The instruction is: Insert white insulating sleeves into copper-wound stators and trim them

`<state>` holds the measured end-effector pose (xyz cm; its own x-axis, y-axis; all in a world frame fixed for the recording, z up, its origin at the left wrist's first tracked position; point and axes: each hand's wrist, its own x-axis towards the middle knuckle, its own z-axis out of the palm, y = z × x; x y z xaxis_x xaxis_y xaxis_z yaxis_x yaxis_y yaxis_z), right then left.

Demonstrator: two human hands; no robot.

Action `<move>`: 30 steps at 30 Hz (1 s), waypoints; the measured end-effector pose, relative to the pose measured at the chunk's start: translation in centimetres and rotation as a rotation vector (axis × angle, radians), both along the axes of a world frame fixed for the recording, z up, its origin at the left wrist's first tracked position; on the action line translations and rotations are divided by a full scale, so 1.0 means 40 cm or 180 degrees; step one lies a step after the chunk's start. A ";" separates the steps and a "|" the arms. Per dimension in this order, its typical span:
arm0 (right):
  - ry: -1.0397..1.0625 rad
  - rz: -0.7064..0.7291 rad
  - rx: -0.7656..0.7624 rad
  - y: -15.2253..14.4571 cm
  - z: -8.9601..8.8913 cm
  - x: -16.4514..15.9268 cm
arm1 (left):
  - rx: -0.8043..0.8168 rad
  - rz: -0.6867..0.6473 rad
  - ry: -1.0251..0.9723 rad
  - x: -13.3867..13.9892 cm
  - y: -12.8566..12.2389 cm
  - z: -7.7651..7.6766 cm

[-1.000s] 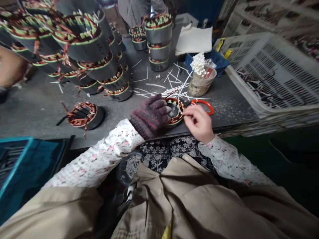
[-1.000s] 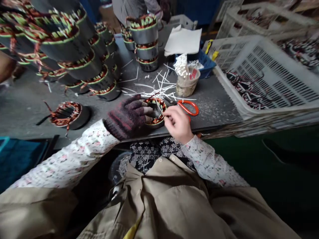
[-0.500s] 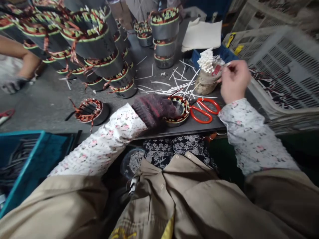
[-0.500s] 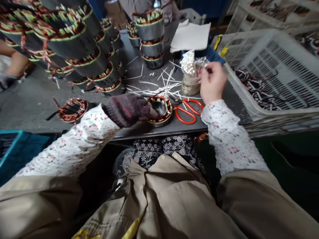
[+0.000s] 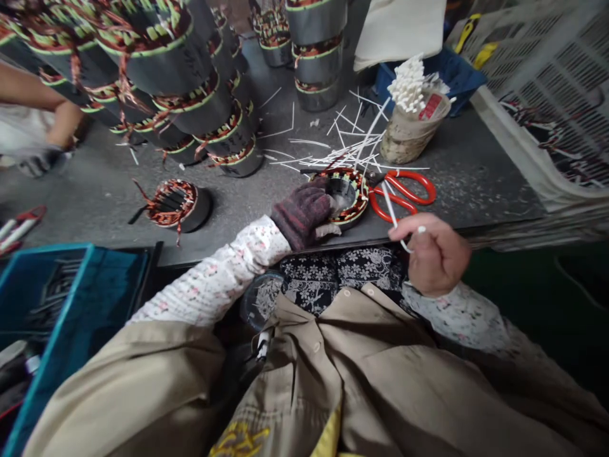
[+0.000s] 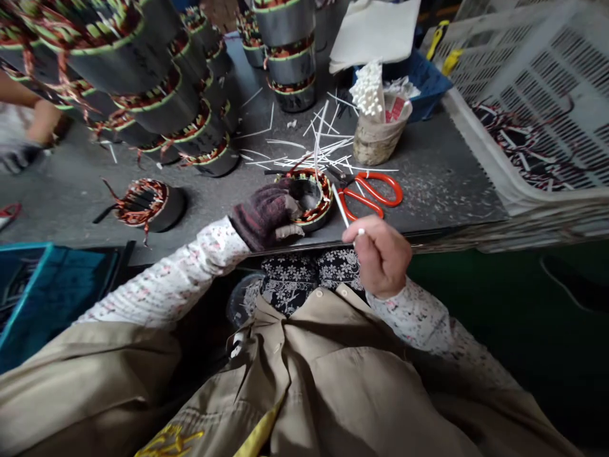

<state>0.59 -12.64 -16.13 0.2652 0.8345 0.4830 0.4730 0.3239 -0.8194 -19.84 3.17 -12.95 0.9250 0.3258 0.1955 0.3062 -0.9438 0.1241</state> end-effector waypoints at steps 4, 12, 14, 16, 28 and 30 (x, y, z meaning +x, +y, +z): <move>0.0023 0.0168 0.0240 -0.029 -0.005 -0.017 | 0.0047 0.0540 -0.0754 0.013 -0.057 -0.058; 0.0158 0.0327 -0.0397 0.034 0.015 -0.018 | -0.0047 0.0773 -0.1257 0.032 -0.080 -0.067; 0.0253 0.0281 -0.0444 0.072 0.010 -0.030 | 0.0085 0.0795 -0.1188 0.034 -0.084 -0.064; 0.0473 0.0245 -0.0426 0.107 0.004 -0.044 | 0.0255 0.0822 -0.1102 0.037 -0.086 -0.065; 0.1437 0.0717 -0.0808 0.066 -0.019 -0.011 | 0.0537 0.0872 -0.1165 0.037 -0.087 -0.071; 0.1443 0.0486 -0.0787 0.075 -0.043 -0.014 | 0.0510 0.0871 -0.1135 0.035 -0.085 -0.071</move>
